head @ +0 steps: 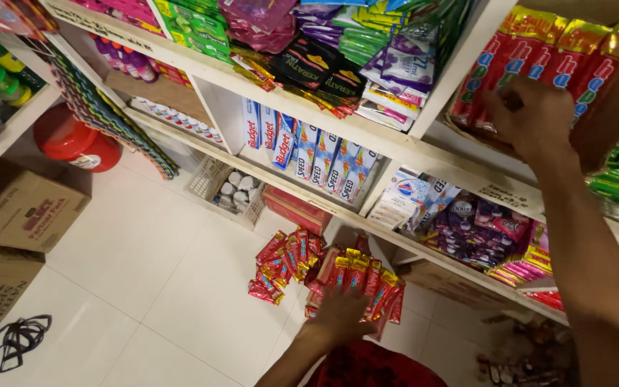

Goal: Organizing small product packets on retail shelves and in display boxes.

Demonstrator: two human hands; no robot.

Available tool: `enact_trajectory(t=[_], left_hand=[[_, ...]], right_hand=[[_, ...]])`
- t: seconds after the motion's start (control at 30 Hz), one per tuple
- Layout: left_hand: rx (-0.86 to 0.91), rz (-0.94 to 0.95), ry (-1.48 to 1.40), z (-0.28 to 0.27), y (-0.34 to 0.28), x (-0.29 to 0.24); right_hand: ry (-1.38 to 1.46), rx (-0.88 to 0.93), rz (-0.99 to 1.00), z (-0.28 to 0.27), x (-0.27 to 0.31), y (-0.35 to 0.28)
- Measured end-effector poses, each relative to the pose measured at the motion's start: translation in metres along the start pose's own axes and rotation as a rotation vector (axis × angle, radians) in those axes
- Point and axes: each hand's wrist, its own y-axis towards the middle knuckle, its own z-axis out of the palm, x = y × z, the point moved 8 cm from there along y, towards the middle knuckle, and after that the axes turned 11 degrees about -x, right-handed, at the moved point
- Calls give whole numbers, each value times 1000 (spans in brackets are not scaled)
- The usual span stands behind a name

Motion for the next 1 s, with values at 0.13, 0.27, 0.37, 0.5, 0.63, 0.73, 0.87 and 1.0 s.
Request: enact_trajectory(t=[0.13, 0.27, 0.37, 0.5, 0.63, 0.73, 0.87, 1.0], left_hand=[[52, -117, -78, -16, -17, 18], [18, -139, 24, -9, -28, 43], [-26, -158, -20, 5, -31, 64], [99, -288, -69, -31, -51, 54], [94, -348, -161, -24, -60, 60], [71, -333, -175, -4, -60, 73], [78, -344, -192, -4, -62, 74], [60, -328, -156, 4, -61, 76]], right_hand=[[125, -53, -4, -32, 44, -16], [245, -138, 34, -56, 78, -33], [301, -132, 153, -59, 88, -52], [414, 18, 199, -48, 110, -78], [475, 218, 291, -16, 130, -119], [676, 318, 112, 17, 152, -162], [640, 447, -72, 44, 190, -211], [662, 594, -19, 90, 195, -272]])
